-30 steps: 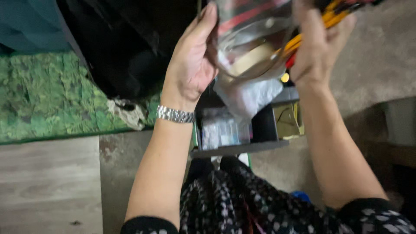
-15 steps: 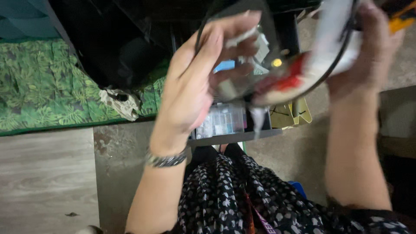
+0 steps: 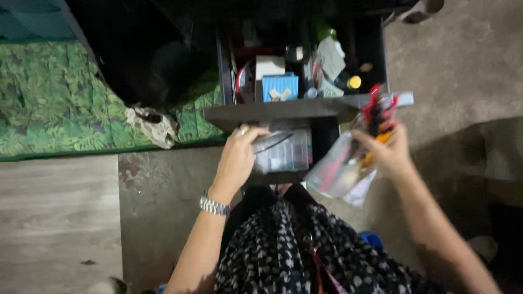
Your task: The person opens a drawer and rearranges items including a pink pouch, a small box, a plastic organizer, and a zip-top bag containing pens and tape. They place the items back into the drawer and close it.
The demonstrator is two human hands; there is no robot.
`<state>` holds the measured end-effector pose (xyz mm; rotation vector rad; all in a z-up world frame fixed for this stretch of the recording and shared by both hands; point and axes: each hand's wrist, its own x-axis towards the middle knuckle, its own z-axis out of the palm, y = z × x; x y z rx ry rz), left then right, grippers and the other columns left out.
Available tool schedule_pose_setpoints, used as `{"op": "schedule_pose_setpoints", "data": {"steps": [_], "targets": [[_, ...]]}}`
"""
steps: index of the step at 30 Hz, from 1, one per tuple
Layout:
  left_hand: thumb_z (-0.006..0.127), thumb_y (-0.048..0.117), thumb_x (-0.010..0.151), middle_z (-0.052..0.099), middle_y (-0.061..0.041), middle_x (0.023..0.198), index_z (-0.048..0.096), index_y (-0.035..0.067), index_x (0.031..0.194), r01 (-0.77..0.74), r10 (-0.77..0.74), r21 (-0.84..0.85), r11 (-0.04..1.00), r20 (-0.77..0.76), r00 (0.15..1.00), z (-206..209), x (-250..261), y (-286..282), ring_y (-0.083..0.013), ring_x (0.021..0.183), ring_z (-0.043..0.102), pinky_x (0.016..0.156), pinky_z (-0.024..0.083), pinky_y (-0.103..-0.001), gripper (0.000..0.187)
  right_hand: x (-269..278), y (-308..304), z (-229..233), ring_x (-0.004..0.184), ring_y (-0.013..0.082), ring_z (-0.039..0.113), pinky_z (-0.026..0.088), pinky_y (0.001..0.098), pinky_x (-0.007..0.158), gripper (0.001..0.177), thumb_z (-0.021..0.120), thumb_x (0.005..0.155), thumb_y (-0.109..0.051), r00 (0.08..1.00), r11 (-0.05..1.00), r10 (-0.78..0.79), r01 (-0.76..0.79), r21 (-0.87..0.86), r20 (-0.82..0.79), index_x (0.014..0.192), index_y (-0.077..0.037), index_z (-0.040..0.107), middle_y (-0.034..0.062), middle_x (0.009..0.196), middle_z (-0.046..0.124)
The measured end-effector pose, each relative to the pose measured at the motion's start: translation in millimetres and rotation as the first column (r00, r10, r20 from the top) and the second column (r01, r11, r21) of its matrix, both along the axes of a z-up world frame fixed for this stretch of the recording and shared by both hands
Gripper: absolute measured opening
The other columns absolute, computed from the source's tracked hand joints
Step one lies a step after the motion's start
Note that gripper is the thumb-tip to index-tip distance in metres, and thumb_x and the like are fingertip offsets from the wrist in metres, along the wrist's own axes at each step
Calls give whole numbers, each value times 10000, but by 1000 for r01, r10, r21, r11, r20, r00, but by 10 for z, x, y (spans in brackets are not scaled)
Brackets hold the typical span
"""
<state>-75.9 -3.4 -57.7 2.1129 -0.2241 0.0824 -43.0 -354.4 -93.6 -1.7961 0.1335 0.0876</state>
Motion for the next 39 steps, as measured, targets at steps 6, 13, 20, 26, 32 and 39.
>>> {"op": "schedule_pose_setpoints", "data": {"steps": [6, 13, 20, 26, 32, 39], "targets": [[436, -146, 831, 657, -162, 990, 707, 78, 1148, -50, 48, 72, 996, 32, 998, -141, 38, 1, -360, 988, 588, 966, 461, -458, 473, 53, 149, -197, 933, 64, 646, 548, 248, 859, 218, 798, 924, -25, 969, 990, 45, -12, -139, 242, 1107, -7, 680, -11, 1026, 704], [448, -128, 873, 671, -164, 1073, 682, 46, 1159, -63, 59, 28, 998, 128, 990, -238, 759, 59, -360, 1052, 602, 960, 470, -443, 409, 845, 275, -50, 921, 52, 634, 539, 238, 837, 236, 796, 942, -3, 961, 993, 99, -79, -86, 259, 1141, -15, 669, -30, 1013, 680], [453, -113, 925, 684, -155, 1134, 663, 23, 1164, -42, 51, -83, 996, 118, 992, -348, 1154, 101, -321, 1126, 659, 990, 523, -377, 346, 1222, 378, 89, 894, 62, 641, 548, 259, 809, 206, 802, 983, -9, 967, 991, 101, -77, -111, 233, 1153, 0, 686, -30, 1008, 695], [495, -64, 968, 725, -109, 1121, 690, 29, 1128, -65, 29, -192, 979, -183, 983, -871, 910, -65, -220, 1051, 705, 942, 535, -334, 269, 1036, -187, 137, 1093, 226, 723, 652, 404, 943, 523, 790, 1026, -1, 995, 986, 15, 2, -168, 101, 1388, -22, 413, 85, 1202, 644], [413, -122, 853, 760, -46, 970, 704, 42, 1056, -79, -88, -304, 949, -499, 862, -2156, 600, -359, -155, 818, 687, 713, 549, -295, 390, 352, -700, 300, 1174, 256, 673, 620, 409, 1087, 530, 694, 1033, 115, 950, 948, -258, 213, 235, 177, 1462, -1, 405, 138, 1333, 622], [510, -25, 854, 730, -78, 869, 725, 40, 911, -320, -44, -473, 820, -611, 790, -3603, 385, -684, -163, 745, 682, 665, 563, -311, 232, -247, -767, 542, 949, 257, 711, 619, 414, 820, 214, 645, 1033, -38, 873, 833, -470, 487, 264, -127, 1239, -17, 590, 124, 1087, 663]]}}
